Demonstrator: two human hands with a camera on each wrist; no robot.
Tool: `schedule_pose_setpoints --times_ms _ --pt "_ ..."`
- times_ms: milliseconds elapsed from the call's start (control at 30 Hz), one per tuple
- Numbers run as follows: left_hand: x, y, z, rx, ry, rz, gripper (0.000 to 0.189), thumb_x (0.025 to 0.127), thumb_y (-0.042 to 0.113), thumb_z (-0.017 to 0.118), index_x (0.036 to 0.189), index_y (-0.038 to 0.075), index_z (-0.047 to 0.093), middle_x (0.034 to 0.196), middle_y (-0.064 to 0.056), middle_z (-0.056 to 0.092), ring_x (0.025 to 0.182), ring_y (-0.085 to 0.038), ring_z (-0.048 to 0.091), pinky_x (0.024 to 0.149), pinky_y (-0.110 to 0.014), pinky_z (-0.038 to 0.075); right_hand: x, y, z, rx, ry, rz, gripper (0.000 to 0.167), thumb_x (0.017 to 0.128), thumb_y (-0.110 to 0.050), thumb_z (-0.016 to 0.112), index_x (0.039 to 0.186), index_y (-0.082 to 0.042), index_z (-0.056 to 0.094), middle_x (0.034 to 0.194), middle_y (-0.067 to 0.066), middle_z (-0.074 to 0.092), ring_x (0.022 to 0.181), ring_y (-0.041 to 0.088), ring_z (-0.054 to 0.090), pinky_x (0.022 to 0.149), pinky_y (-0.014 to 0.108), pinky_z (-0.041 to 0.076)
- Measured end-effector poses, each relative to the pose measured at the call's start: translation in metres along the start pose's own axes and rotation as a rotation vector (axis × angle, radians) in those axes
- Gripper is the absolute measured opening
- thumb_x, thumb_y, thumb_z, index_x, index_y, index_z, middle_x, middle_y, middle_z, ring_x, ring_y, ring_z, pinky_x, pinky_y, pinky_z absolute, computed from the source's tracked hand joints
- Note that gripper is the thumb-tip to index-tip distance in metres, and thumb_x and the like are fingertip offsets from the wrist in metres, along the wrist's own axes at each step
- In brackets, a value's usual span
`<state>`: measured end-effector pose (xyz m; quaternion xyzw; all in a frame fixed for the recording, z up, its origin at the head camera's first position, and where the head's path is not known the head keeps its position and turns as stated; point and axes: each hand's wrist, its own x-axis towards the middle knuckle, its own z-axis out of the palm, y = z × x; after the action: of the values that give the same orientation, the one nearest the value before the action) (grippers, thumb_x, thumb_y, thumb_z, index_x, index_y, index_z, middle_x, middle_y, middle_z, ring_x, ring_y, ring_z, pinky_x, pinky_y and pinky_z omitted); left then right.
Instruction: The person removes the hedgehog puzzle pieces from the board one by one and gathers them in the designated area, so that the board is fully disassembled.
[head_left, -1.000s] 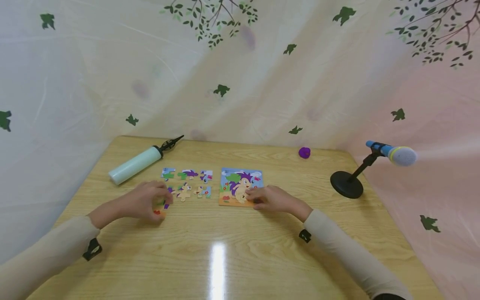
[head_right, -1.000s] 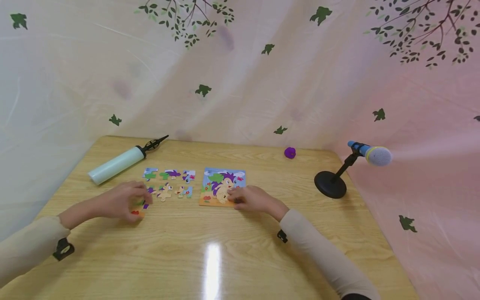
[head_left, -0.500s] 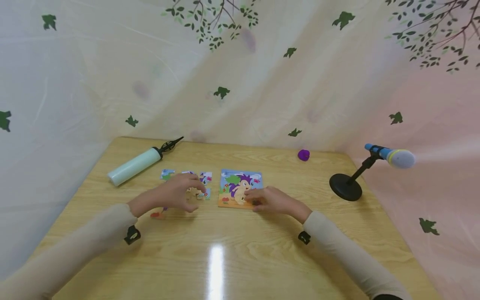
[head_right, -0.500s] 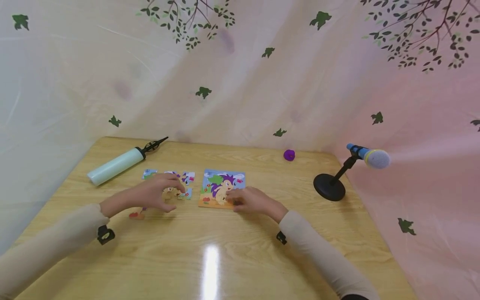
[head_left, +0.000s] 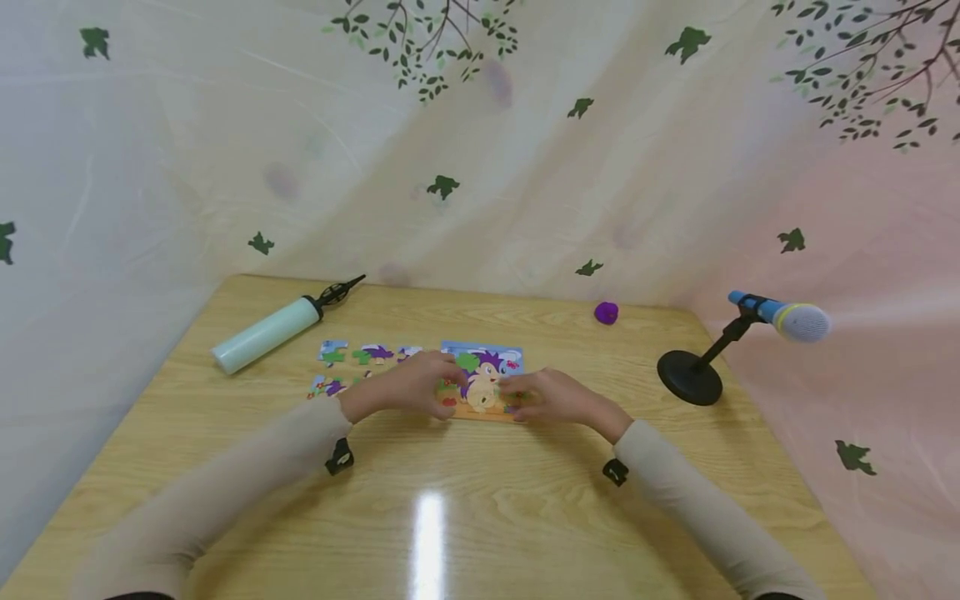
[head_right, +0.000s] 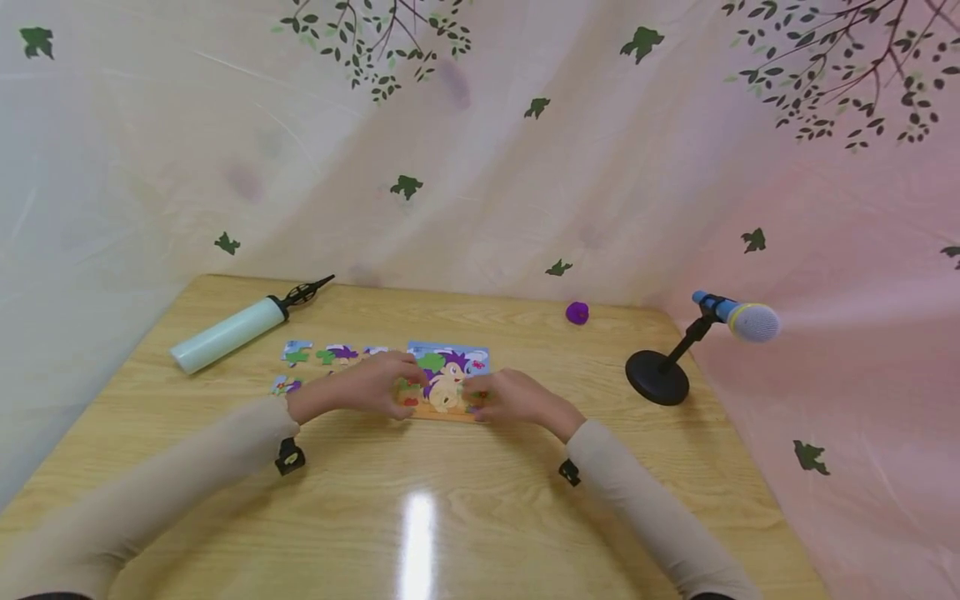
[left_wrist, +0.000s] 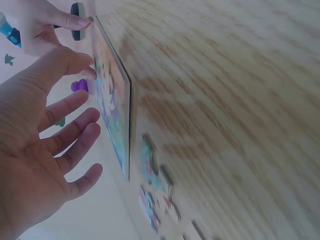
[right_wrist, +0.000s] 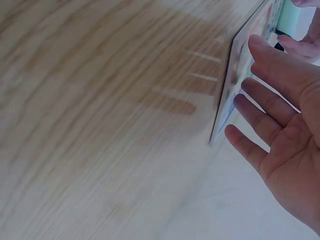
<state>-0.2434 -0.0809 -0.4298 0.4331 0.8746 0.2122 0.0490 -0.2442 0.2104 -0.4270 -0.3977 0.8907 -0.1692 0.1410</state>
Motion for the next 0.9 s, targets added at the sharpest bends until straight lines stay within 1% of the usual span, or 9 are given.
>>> schedule_pose_setpoints --times_ms 33,133,200,400,500,700,900 --pt "0.003 0.000 0.002 0.003 -0.008 -0.001 0.038 0.081 0.022 0.082 0.115 0.008 0.073 0.110 -0.008 0.070 0.096 -0.024 0.063 0.083 -0.034 0.052 0.000 0.002 0.000 0.001 -0.004 -0.001 0.040 0.095 -0.021 0.073 0.132 -0.009 0.068 0.144 0.009 0.061 0.133 0.030 0.059 0.110 0.048 0.047" --pt "0.010 0.002 0.005 -0.003 -0.038 -0.029 0.043 0.082 0.023 0.082 0.120 0.008 0.071 0.114 -0.009 0.069 0.094 -0.022 0.062 0.081 -0.031 0.051 -0.001 0.006 0.002 0.008 -0.012 0.002 0.033 0.096 -0.020 0.072 0.127 -0.010 0.072 0.145 0.008 0.061 0.132 0.029 0.059 0.110 0.047 0.047" --pt "0.015 0.002 0.008 0.001 -0.052 -0.043 0.046 0.082 0.024 0.082 0.123 0.007 0.070 0.114 -0.009 0.068 0.093 -0.020 0.061 0.079 -0.029 0.051 -0.001 0.008 0.003 0.009 -0.016 0.006 0.033 0.096 -0.020 0.071 0.127 -0.010 0.072 0.145 0.007 0.060 0.134 0.029 0.058 0.111 0.048 0.046" --pt "0.025 0.003 0.015 0.016 -0.093 -0.077 0.053 0.082 0.028 0.082 0.128 0.008 0.068 0.117 -0.007 0.065 0.094 -0.015 0.058 0.083 -0.030 0.053 -0.003 0.008 0.001 0.010 -0.019 0.000 0.036 0.095 -0.022 0.073 0.128 -0.009 0.071 0.146 0.008 0.059 0.134 0.031 0.057 0.111 0.050 0.045" --pt "0.027 0.003 0.017 0.003 -0.100 -0.077 0.051 0.082 0.028 0.082 0.126 0.007 0.068 0.116 -0.008 0.065 0.092 -0.015 0.057 0.083 -0.031 0.052 -0.003 0.008 0.001 0.025 -0.025 0.002 0.039 0.093 -0.024 0.074 0.129 -0.008 0.071 0.147 0.009 0.059 0.134 0.032 0.057 0.110 0.051 0.045" --pt "0.030 0.002 0.020 -0.007 -0.083 -0.043 0.045 0.081 0.026 0.083 0.119 0.006 0.070 0.107 -0.008 0.063 0.085 -0.013 0.052 0.077 -0.028 0.049 -0.002 0.009 0.002 0.027 -0.018 -0.006 0.038 0.092 -0.025 0.076 0.126 -0.007 0.072 0.145 0.011 0.059 0.132 0.033 0.059 0.109 0.049 0.047" --pt "0.032 0.001 0.022 -0.004 -0.065 -0.025 0.044 0.078 0.025 0.083 0.116 0.006 0.072 0.105 -0.008 0.063 0.086 -0.013 0.053 0.079 -0.028 0.050 -0.002 0.010 0.002 0.009 -0.003 -0.031 0.036 0.093 -0.024 0.076 0.124 -0.006 0.073 0.143 0.013 0.061 0.129 0.032 0.061 0.107 0.049 0.050"
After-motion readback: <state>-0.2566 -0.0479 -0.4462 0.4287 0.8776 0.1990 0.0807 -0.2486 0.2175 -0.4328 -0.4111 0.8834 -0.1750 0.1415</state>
